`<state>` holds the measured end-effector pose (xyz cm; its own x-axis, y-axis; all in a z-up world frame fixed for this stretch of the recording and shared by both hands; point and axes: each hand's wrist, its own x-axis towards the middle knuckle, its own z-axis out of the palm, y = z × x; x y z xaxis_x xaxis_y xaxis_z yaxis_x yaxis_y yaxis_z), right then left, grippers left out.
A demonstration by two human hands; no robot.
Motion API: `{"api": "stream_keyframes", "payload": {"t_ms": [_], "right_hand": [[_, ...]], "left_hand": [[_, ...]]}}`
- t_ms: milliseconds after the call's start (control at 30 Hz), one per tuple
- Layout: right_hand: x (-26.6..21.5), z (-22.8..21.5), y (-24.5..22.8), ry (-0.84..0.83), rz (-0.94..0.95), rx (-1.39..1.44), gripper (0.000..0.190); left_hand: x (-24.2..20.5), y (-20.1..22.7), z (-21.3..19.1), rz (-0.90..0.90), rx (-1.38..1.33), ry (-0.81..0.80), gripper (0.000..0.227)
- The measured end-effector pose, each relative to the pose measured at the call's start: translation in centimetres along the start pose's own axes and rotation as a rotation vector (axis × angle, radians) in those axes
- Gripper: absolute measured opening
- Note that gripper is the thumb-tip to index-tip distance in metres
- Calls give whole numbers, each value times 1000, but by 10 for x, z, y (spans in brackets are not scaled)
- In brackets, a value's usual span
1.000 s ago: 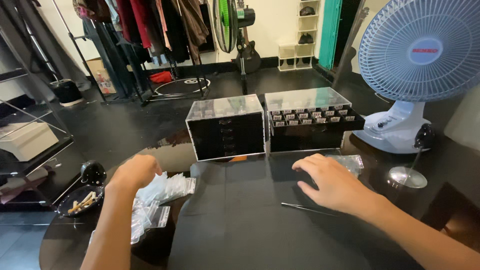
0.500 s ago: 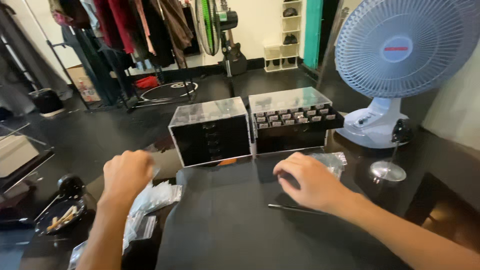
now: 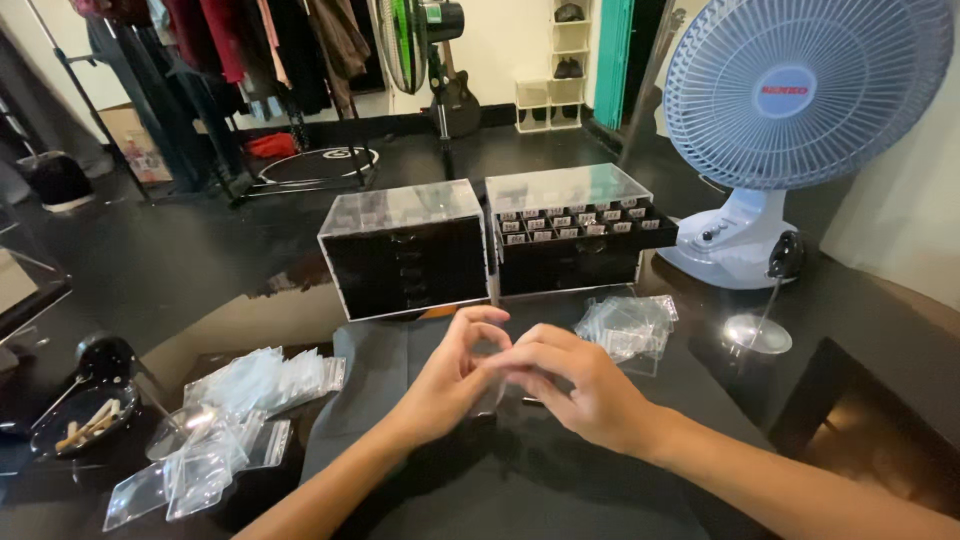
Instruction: The person uses tweezers to pick up small items from a drawer and places them into small plastic bags. They seal each bag and set it aside on the table. The process is repeated multiple times with consistent hand movements.
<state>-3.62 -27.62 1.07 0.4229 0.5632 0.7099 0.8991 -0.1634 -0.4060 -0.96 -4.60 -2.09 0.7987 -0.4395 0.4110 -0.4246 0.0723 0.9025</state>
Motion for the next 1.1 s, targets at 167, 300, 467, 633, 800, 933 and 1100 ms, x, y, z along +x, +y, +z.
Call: {"api": "stream_keyframes", "payload": {"t_ms": [167, 300, 467, 633, 800, 933, 1100], "right_hand": [[-2, 4, 10, 16, -9, -57, 11], [1, 1, 4, 46, 261, 13, 8], [2, 0, 17, 15, 470, 191, 13], [2, 0, 20, -58, 615, 421, 11], [6, 0, 19, -133, 686, 626, 15], [4, 3, 21, -116, 740, 637, 14], [6, -2, 17, -110, 727, 655, 15]], "left_hand": [[-1, 4, 1, -148, -122, 0, 39], [-5, 16, 3, 118, 423, 106, 41], [-11, 46, -1, 395, 629, 29, 19], [-10, 36, -5, 635, 1023, 5, 10], [-10, 44, -10, 848, 1045, 28, 10], [-12, 41, -14, 968, 1205, -27, 15], [-12, 41, -11, 973, 1354, -16, 17]]}}
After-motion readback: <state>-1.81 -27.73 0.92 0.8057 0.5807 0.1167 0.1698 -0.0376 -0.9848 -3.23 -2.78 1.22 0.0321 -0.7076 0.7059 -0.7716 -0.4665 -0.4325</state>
